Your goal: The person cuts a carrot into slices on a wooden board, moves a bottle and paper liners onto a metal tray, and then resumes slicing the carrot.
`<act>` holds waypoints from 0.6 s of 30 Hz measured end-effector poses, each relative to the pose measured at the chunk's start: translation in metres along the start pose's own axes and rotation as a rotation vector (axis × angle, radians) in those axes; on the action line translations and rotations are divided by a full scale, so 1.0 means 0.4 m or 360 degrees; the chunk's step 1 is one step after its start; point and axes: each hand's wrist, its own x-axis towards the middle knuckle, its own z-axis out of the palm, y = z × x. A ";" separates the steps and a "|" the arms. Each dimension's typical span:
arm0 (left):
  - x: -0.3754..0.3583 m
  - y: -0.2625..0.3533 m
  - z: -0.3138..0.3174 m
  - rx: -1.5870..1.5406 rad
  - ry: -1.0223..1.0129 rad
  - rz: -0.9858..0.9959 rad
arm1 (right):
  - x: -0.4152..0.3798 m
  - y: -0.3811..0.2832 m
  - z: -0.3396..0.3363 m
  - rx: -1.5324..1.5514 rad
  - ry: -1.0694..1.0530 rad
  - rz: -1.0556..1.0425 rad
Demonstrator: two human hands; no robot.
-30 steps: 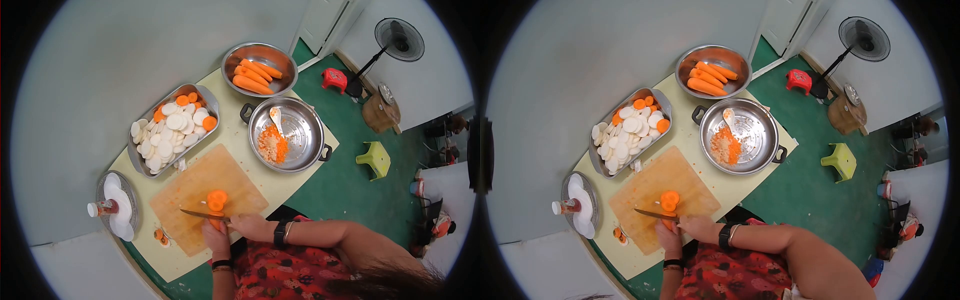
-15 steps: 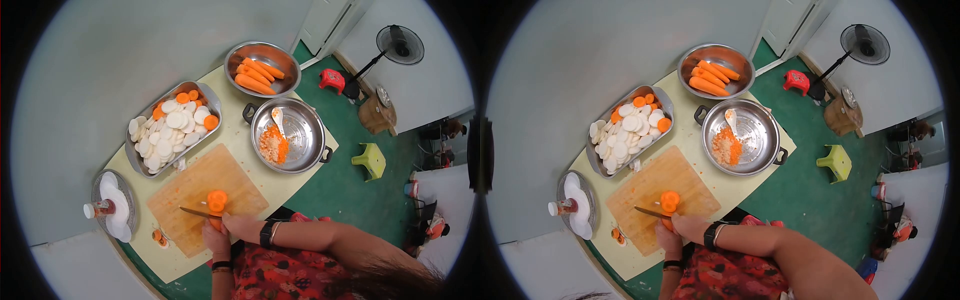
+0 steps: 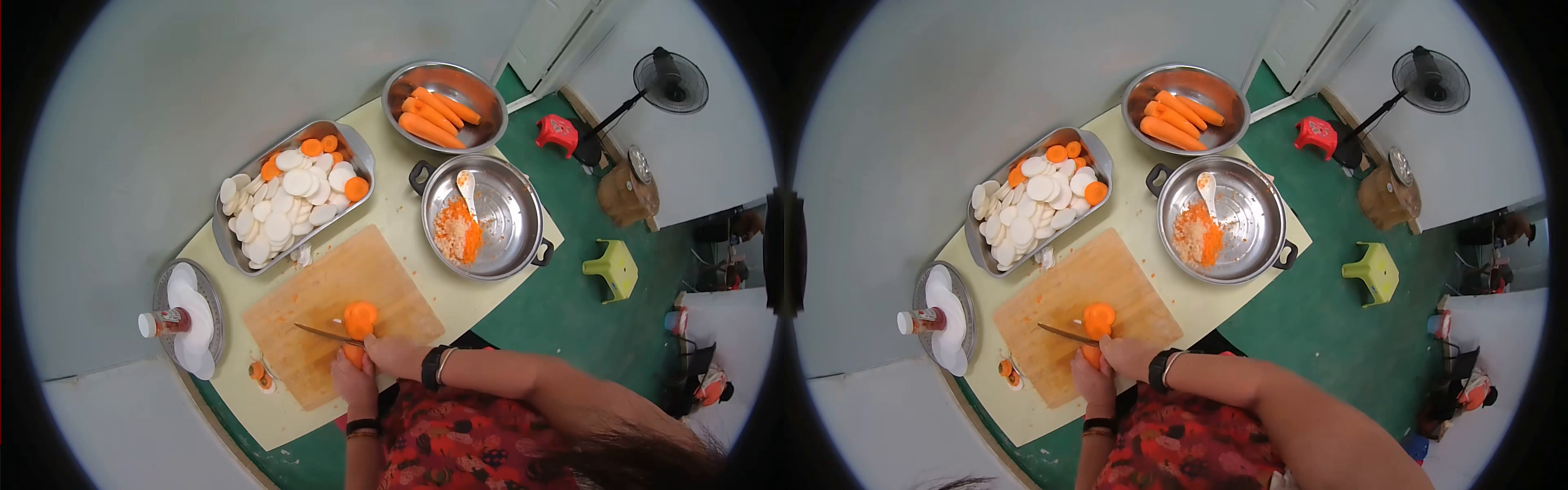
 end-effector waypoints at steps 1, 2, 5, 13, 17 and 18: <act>-0.002 -0.001 0.002 -0.0004 0.0009 0.0008 | 0.004 0.011 0.006 -0.0084 -0.0016 -0.0019; -0.001 0.001 0.006 -0.0012 0.0030 0.0009 | 0.008 0.021 0.009 -0.0101 -0.0003 -0.0002; 0.006 0.012 -0.002 -0.0006 -0.0003 -0.0033 | 0.019 0.034 0.015 -0.0117 0.0048 -0.0001; 0.022 0.033 -0.043 -0.0064 -0.0163 -0.0189 | -0.017 0.054 -0.054 -0.0089 0.0114 -0.0059; 0.029 0.039 -0.062 -0.0104 -0.0101 -0.0129 | -0.026 0.051 -0.121 0.0127 0.0439 0.0016; 0.033 0.043 -0.070 -0.0105 -0.0068 -0.0093 | -0.021 0.066 -0.131 0.0209 0.0494 0.0040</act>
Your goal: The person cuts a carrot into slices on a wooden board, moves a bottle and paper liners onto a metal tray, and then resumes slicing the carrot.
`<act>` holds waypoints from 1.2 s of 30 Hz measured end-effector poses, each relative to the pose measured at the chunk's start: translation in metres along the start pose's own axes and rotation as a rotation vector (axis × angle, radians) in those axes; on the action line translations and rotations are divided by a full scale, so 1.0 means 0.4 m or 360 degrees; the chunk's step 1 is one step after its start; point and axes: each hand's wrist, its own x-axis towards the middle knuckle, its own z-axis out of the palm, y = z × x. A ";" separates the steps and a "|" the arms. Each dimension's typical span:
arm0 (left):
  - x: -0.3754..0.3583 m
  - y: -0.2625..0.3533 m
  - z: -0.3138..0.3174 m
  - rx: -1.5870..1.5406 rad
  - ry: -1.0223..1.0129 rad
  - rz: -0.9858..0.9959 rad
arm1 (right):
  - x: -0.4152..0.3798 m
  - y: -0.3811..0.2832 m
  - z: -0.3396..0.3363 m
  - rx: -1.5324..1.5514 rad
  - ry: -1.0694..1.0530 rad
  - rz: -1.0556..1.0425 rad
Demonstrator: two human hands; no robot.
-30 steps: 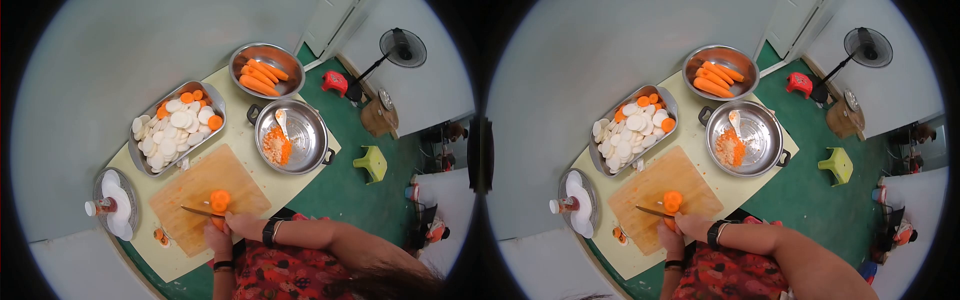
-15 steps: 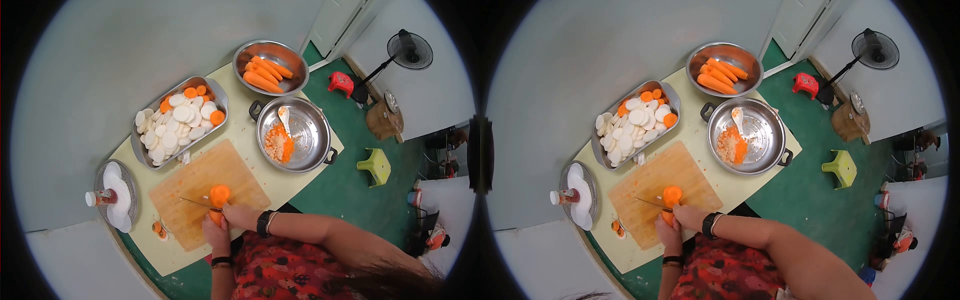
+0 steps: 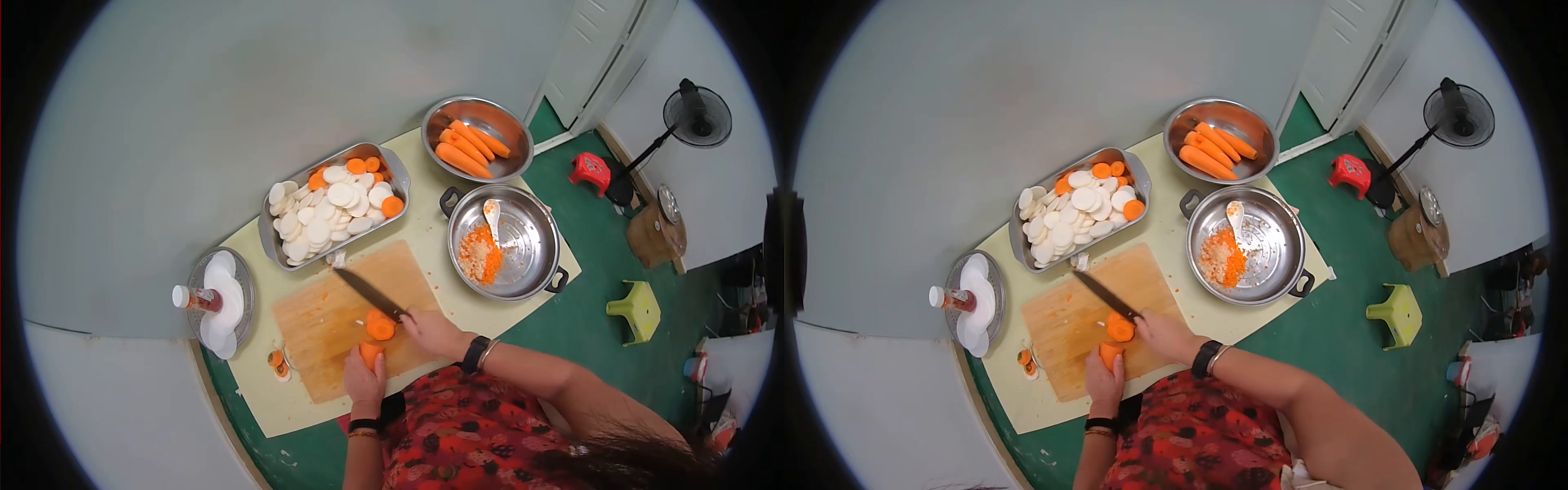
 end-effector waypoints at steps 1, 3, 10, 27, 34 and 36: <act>0.002 0.003 -0.005 -0.0024 0.0023 -0.0033 | 0.003 0.012 -0.007 0.0081 0.0055 0.0037; 0.013 0.018 -0.020 -0.0073 0.0066 -0.0093 | 0.000 0.031 -0.015 0.0112 0.0125 0.0147; 0.179 0.075 -0.079 -0.0062 -0.0283 0.0111 | -0.034 0.126 0.006 0.0560 0.0139 0.0507; 0.343 0.101 -0.005 0.0155 -0.1280 0.0240 | -0.040 0.162 -0.002 0.0930 -0.0034 0.0634; 0.333 0.063 0.030 -0.0246 -0.1379 0.0190 | -0.037 0.165 0.000 0.0900 -0.0042 0.0626; 0.345 0.056 0.043 -0.0395 -0.1511 0.0069 | -0.038 0.167 0.000 0.0910 -0.0042 0.0629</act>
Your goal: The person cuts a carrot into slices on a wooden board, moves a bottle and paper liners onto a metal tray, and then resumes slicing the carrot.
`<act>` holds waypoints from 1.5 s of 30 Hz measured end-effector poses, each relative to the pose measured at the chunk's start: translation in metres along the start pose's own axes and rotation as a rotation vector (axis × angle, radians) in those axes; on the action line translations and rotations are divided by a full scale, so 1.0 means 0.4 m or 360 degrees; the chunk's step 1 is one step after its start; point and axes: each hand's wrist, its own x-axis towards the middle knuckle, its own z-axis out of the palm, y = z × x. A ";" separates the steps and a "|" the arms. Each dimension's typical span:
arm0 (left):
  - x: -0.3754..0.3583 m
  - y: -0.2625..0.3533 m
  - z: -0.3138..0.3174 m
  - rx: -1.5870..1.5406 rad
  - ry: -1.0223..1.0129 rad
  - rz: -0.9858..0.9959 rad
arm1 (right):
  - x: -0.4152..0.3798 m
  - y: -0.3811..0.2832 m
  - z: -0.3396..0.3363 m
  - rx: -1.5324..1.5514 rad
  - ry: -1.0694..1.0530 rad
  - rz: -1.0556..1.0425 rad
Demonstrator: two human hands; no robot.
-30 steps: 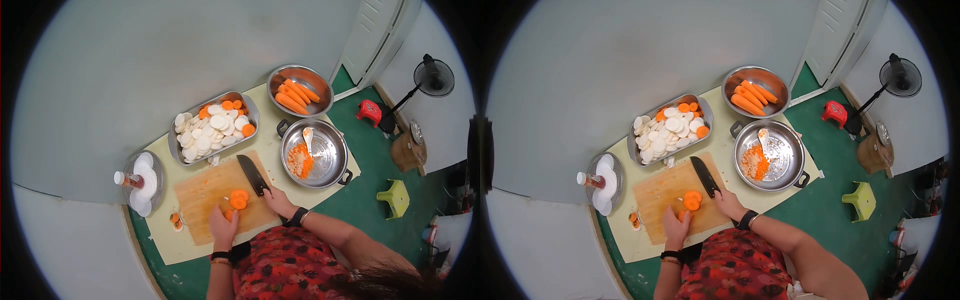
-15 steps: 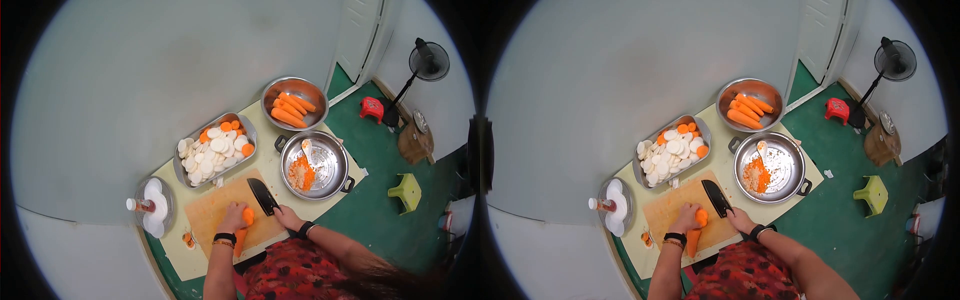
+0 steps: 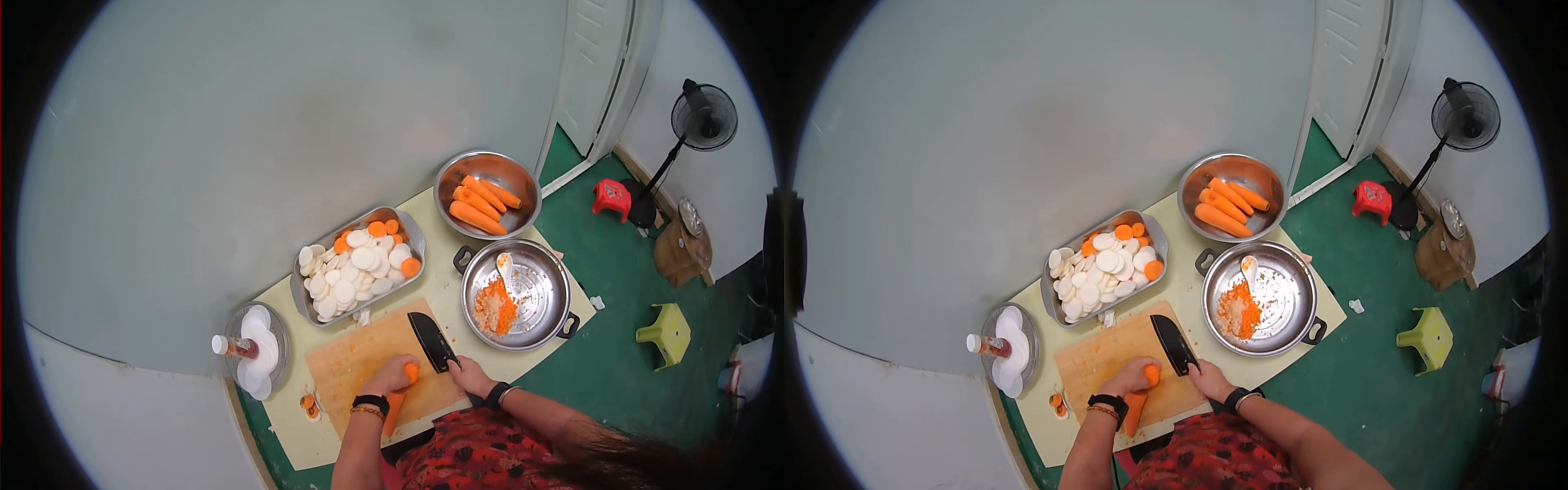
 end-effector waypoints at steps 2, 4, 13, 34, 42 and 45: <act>0.013 -0.037 0.003 -0.0266 0.0099 0.0021 | -0.002 -0.002 -0.001 -0.0001 -0.0001 0.0004; 0.011 -0.021 -0.035 -0.0523 0.0237 0.0002 | 0.001 0.001 0.000 -0.0004 0.0003 -0.0009; 0.005 0.176 -0.244 -0.1468 0.1361 -0.0118 | 0.008 0.021 0.003 -0.0014 0.0038 -0.0086; -0.314 -0.141 0.215 -0.0378 0.1379 0.0055 | -0.038 -0.067 0.076 -0.0909 0.0046 -0.0674; -0.265 -0.082 0.255 0.0136 0.1672 0.0175 | -0.119 -0.091 0.167 -0.1165 -0.0111 -0.1048; -0.252 -0.079 0.255 0.0220 0.1619 0.0139 | -0.120 -0.081 0.179 -0.1244 -0.0102 -0.1065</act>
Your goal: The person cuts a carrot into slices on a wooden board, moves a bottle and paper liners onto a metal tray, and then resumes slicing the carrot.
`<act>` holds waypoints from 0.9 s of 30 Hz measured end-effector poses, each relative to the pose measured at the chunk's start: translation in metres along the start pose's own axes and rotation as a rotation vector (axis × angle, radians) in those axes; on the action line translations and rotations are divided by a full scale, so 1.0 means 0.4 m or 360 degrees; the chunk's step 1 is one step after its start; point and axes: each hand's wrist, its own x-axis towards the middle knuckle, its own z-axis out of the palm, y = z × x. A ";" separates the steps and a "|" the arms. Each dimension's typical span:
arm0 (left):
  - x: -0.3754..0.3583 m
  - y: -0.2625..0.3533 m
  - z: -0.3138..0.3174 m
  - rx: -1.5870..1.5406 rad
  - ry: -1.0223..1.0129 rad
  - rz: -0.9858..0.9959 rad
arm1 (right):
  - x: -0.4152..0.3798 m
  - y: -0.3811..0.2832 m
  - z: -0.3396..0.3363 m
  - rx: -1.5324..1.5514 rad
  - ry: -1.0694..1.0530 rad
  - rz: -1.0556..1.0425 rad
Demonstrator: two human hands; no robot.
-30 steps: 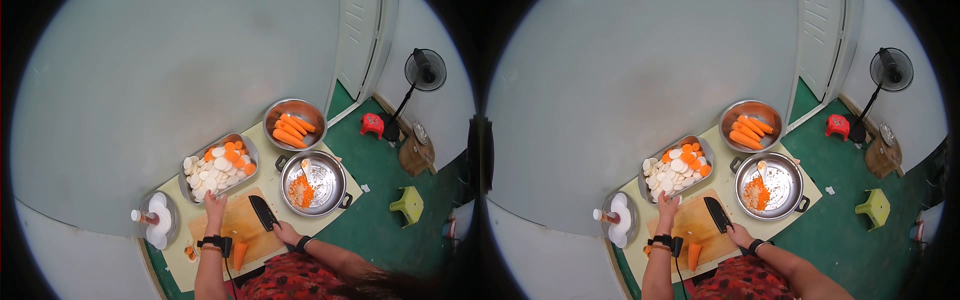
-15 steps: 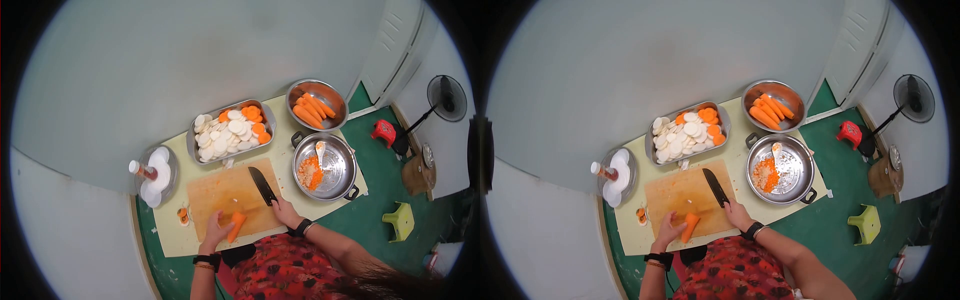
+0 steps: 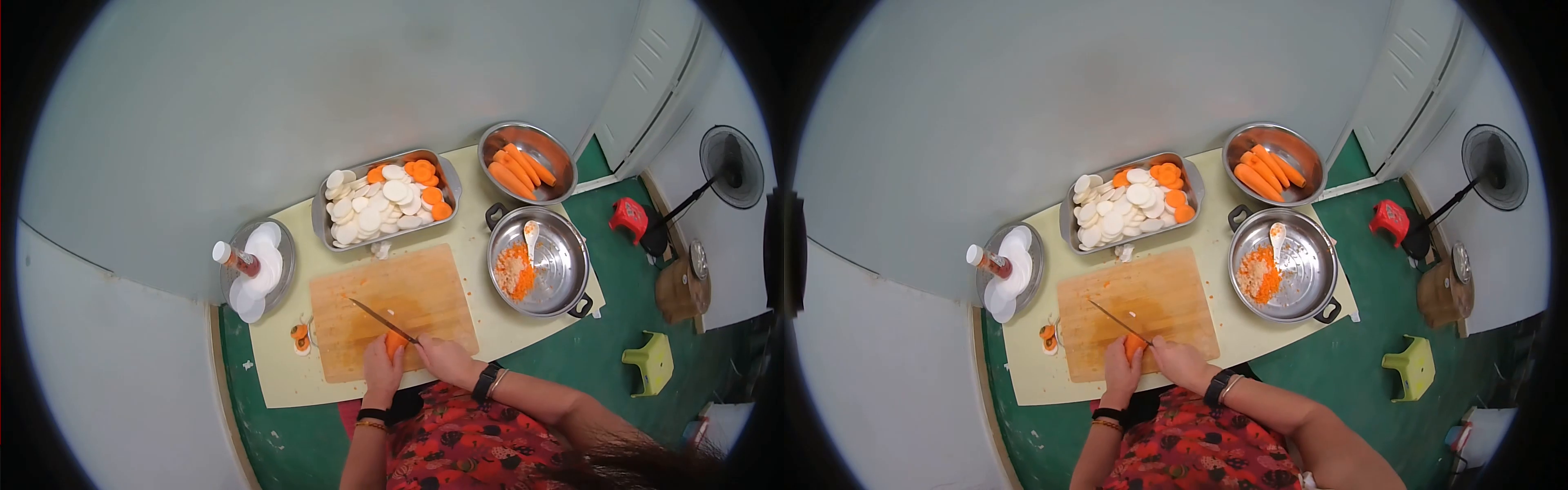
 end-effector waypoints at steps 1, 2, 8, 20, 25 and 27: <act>0.001 0.002 0.001 0.0007 -0.0007 -0.0011 | -0.001 -0.001 0.003 -0.0002 0.0001 0.0007; 0.001 0.002 0.000 0.0015 -0.0015 -0.0025 | -0.002 -0.002 0.007 -0.0002 0.0000 0.0015; 0.004 -0.013 0.009 0.0063 -0.0053 0.0043 | -0.002 0.004 0.022 -0.0038 0.0018 0.0025; -0.007 -0.037 0.039 0.0099 -0.0056 -0.0061 | -0.019 0.009 0.016 -0.0135 0.0024 -0.0049; -0.008 -0.041 0.046 0.0127 0.0033 0.0059 | -0.012 0.001 0.012 -0.0106 0.0089 -0.0069; -0.007 -0.040 0.044 0.0130 0.0051 0.0078 | -0.010 0.001 0.016 -0.0102 0.0089 -0.0064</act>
